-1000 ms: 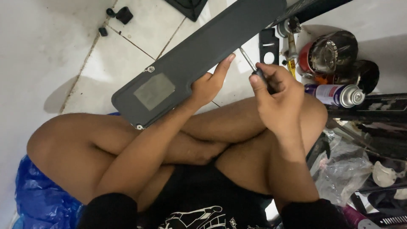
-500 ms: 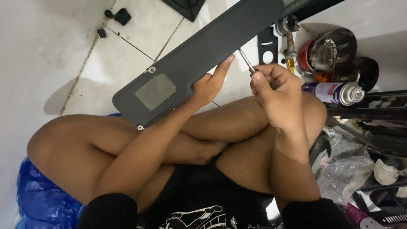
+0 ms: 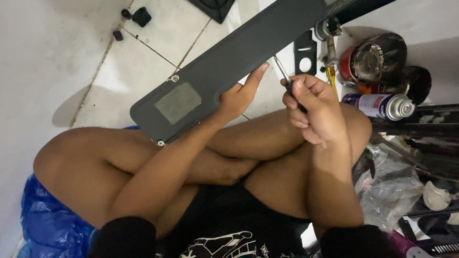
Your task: Disassembling and reassembling the burner head and internal components of a portable gas stove using a screwdriver.
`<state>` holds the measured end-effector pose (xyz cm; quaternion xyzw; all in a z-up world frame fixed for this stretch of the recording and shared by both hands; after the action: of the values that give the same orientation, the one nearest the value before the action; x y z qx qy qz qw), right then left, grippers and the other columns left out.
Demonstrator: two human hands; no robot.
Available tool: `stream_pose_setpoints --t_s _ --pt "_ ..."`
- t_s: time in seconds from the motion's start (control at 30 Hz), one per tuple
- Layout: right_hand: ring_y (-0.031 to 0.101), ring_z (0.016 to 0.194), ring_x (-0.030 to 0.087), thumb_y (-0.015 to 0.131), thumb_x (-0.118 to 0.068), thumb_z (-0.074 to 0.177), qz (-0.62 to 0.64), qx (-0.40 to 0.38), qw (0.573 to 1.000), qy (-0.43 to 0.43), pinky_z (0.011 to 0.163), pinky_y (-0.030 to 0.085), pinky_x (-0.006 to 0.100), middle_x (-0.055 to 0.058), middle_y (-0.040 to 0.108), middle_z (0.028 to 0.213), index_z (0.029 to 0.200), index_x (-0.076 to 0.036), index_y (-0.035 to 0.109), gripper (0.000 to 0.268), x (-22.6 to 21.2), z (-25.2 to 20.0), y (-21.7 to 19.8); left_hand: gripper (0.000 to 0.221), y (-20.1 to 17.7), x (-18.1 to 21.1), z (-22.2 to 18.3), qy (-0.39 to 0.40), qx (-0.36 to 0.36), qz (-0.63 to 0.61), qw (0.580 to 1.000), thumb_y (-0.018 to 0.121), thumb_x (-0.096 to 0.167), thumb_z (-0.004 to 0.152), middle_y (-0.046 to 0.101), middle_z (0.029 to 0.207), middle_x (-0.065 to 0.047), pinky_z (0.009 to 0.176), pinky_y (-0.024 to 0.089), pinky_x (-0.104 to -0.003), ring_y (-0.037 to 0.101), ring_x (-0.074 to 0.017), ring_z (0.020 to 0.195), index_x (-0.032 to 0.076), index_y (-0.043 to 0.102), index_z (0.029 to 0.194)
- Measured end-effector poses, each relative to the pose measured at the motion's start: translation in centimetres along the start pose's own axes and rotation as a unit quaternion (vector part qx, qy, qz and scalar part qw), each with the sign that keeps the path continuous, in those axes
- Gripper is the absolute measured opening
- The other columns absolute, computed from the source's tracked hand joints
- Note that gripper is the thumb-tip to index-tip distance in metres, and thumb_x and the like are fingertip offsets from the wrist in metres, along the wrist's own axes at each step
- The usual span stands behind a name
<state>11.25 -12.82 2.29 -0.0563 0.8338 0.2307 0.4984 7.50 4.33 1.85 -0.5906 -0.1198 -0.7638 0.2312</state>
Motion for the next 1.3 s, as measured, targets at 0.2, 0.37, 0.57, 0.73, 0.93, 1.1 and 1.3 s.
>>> stream_pose_setpoints --t_s 0.2,0.37,0.57,0.73,0.93,1.1,1.3 --pt "0.029 0.036 0.001 0.056 -0.023 0.107 0.053 -0.026 0.998 0.031 0.030 0.031 0.016 0.005 0.039 0.067 0.119 0.005 0.057 0.031 0.9 -0.1 -0.4 0.020 0.6 -0.9 -0.4 -0.066 -0.003 -0.041 0.997 0.069 0.017 0.099 0.075 0.091 0.004 0.061 0.049 -0.016 0.061 -0.0015 0.068 -0.002 0.076 0.101" --pt "0.029 0.038 -0.001 0.055 -0.024 0.107 0.083 -0.048 0.994 0.054 0.032 0.032 0.015 0.003 0.038 0.068 0.123 0.004 0.055 0.032 1.7 0.0 -0.7 0.014 0.9 -0.9 -0.5 -0.020 -0.007 -0.063 0.998 0.069 0.010 0.100 0.073 0.091 0.001 0.065 0.050 -0.017 0.062 -0.0040 0.072 -0.003 0.074 0.102" --pt "0.029 0.038 0.002 0.053 -0.022 0.108 0.064 -0.096 0.992 0.060 0.033 0.029 0.016 0.003 0.036 0.066 0.125 0.002 0.052 0.030 1.8 0.5 -1.1 0.051 2.3 -4.9 -2.6 -0.140 0.063 -0.006 0.988 0.082 0.045 0.088 0.077 0.115 -0.008 0.109 0.046 -0.034 0.070 -0.0140 0.111 0.000 0.077 0.112" --pt "0.036 0.038 0.004 0.059 -0.021 0.104 -0.130 -0.136 0.982 -0.007 0.034 0.028 0.017 0.003 0.041 0.059 0.114 0.000 0.058 0.024 -1.1 -0.4 -3.0 0.026 1.3 -3.4 -1.4 -0.119 -0.060 -0.103 0.986 0.069 0.023 0.097 0.075 0.106 -0.003 0.086 0.057 -0.024 0.070 -0.0118 0.092 0.000 0.073 0.109" --pt "0.054 0.057 0.010 0.058 -0.020 0.095 -0.119 -0.301 0.934 -0.150 0.056 0.048 0.020 0.009 0.064 0.079 0.101 0.002 0.060 0.023 -7.2 -0.2 -4.9 0.045 -0.7 -1.5 -1.2 -0.206 -0.153 0.009 0.967 0.066 0.045 0.092 0.078 0.115 -0.001 0.087 0.058 -0.025 0.073 -0.0126 0.099 0.009 0.074 0.119" --pt "0.034 0.058 0.007 0.054 -0.052 0.115 0.000 -0.177 0.974 -0.140 0.058 0.031 0.024 -0.007 0.037 0.072 0.113 -0.032 0.053 0.020 -11.2 7.1 -5.5 0.043 -1.1 1.2 0.3 -0.184 -0.197 -0.053 0.962 0.061 0.039 0.097 0.075 0.122 -0.005 0.096 0.056 -0.031 0.072 -0.0188 0.109 0.008 0.068 0.125" --pt "0.054 0.077 0.018 0.062 0.010 0.108 -0.466 -0.158 0.845 -0.211 0.072 0.048 0.029 0.012 0.059 0.095 0.124 0.008 0.065 0.016 -6.5 19.5 0.7 0.069 -1.6 -2.2 -1.7 -0.444 -0.300 0.012 0.844 0.056 0.059 0.083 0.074 0.118 -0.007 0.088 0.056 -0.030 0.070 -0.0181 0.096 0.018 0.063 0.138"
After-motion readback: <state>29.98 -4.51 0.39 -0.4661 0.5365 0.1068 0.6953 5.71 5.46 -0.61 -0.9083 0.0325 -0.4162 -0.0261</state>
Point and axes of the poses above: each hand's wrist, its own z-axis towards the middle knuckle, its own y-axis out of the palm, x = y × z, the point moved 9 cm from there along z, towards the middle knuckle
